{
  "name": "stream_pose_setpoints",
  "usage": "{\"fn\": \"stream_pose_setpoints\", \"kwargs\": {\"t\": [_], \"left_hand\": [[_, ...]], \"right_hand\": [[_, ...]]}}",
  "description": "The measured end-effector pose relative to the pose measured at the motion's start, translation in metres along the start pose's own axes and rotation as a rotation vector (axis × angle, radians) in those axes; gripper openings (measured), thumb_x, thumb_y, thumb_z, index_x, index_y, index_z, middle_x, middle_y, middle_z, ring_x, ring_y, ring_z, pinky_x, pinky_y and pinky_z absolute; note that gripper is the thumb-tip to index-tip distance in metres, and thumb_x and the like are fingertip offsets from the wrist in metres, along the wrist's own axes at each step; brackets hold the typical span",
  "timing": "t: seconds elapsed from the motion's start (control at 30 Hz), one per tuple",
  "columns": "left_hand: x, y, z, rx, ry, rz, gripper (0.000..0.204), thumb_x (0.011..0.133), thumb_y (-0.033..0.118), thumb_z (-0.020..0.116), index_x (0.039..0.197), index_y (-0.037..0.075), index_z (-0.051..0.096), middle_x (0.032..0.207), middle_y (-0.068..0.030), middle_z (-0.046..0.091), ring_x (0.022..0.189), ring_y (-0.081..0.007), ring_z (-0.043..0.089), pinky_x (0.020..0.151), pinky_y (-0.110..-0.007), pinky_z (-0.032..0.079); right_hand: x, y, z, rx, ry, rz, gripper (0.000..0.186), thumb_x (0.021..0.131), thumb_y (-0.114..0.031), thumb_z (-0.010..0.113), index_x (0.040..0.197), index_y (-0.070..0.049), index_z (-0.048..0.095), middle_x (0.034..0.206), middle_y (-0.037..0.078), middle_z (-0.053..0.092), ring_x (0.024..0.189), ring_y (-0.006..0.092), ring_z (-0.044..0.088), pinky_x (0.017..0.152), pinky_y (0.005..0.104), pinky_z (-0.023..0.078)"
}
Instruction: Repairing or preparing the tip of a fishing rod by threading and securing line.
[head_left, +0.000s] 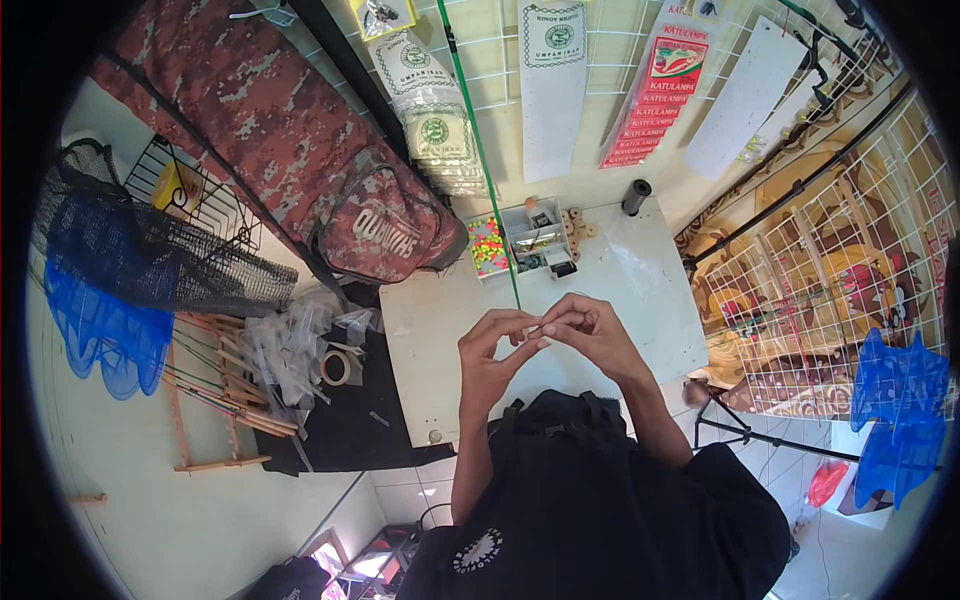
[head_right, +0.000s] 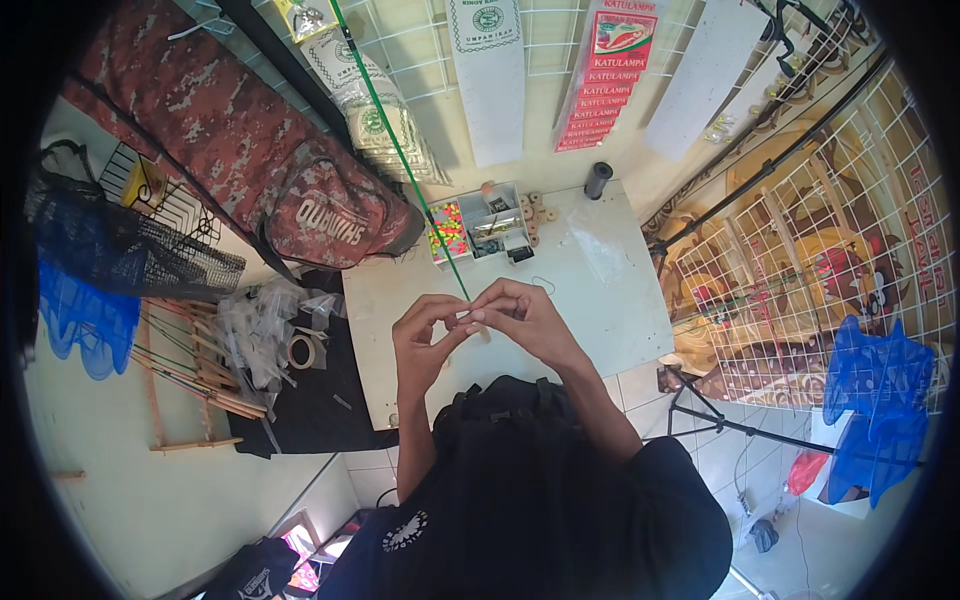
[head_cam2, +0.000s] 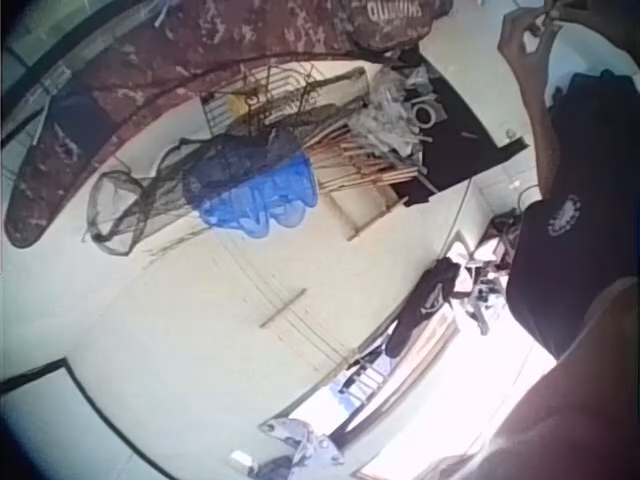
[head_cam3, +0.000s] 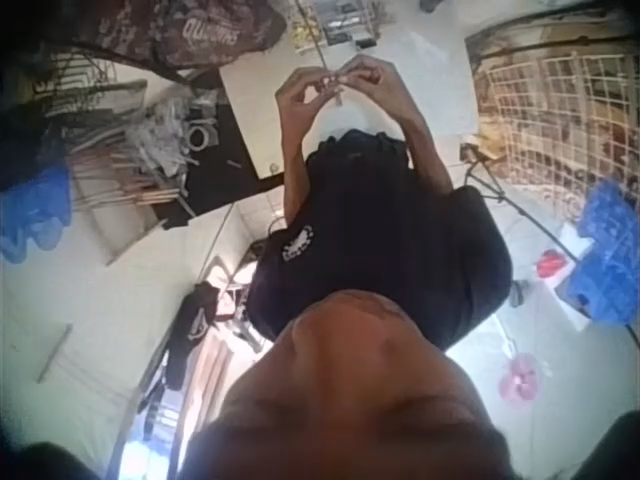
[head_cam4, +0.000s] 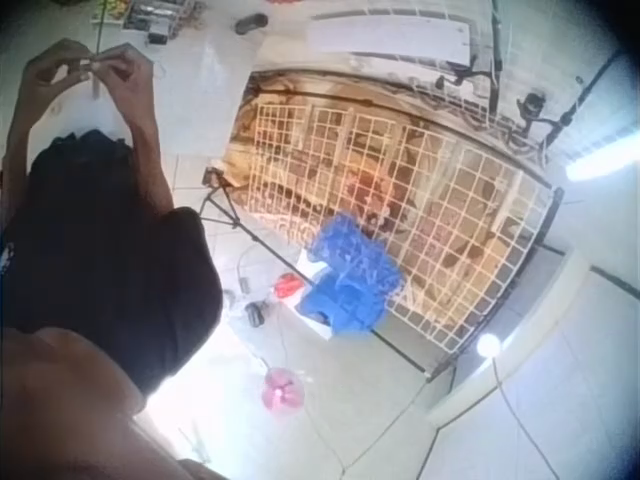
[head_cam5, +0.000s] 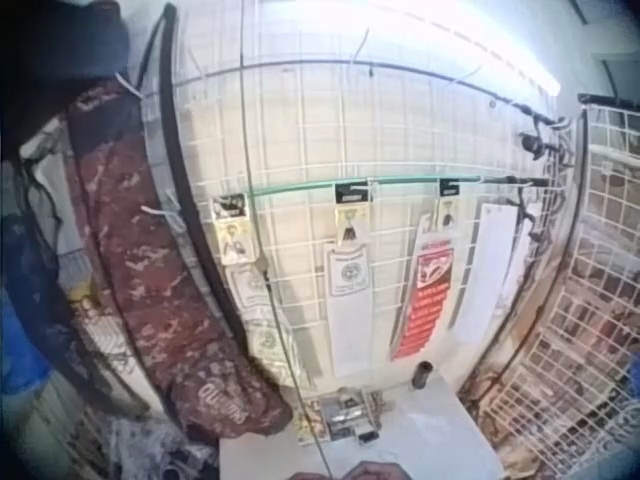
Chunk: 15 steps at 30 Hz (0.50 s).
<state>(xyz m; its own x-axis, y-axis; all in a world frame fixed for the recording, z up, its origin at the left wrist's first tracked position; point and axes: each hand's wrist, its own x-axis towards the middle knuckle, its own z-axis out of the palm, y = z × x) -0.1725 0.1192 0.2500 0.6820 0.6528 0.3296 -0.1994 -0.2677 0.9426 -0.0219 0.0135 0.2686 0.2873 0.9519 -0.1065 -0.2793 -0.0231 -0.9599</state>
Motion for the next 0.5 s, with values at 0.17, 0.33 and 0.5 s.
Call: {"fn": "stream_pose_setpoints", "kwargs": {"t": [0.17,0.33,0.5], "left_hand": [[0.000,0.008,0.005,-0.182,-0.030,-0.170,0.041,0.069,-0.004,0.080,0.108,0.003,0.069,0.095,-0.0066,0.066,0.074,-0.0097,0.054,0.068,-0.025,0.046],[-0.006,-0.002,0.009,-0.120,0.047,-0.096,0.033,0.071,-0.005,0.079,0.102,0.002,0.071,0.088,-0.0065,0.067,0.072,-0.0103,0.057,0.067,-0.025,0.048],[-0.010,-0.003,0.005,-0.094,0.123,-0.029,0.023,0.071,-0.007,0.077,0.093,0.001,0.072,0.085,-0.0084,0.069,0.072,-0.0138,0.063,0.066,-0.026,0.050]], "right_hand": [[-0.001,-0.004,0.001,0.085,-0.027,0.003,0.016,0.091,-0.013,0.066,0.098,0.001,0.062,0.091,0.009,0.071,0.088,0.0101,0.065,0.082,0.0269,0.048],[-0.002,-0.002,0.006,0.277,-0.051,0.070,0.018,0.091,-0.015,0.066,0.100,-0.001,0.062,0.092,0.009,0.071,0.090,0.0123,0.066,0.081,0.0263,0.047],[-0.001,0.007,0.002,0.330,-0.105,0.069,0.017,0.092,-0.016,0.065,0.100,-0.002,0.060,0.091,0.010,0.071,0.075,0.0074,0.055,0.070,0.0233,0.040]]}}
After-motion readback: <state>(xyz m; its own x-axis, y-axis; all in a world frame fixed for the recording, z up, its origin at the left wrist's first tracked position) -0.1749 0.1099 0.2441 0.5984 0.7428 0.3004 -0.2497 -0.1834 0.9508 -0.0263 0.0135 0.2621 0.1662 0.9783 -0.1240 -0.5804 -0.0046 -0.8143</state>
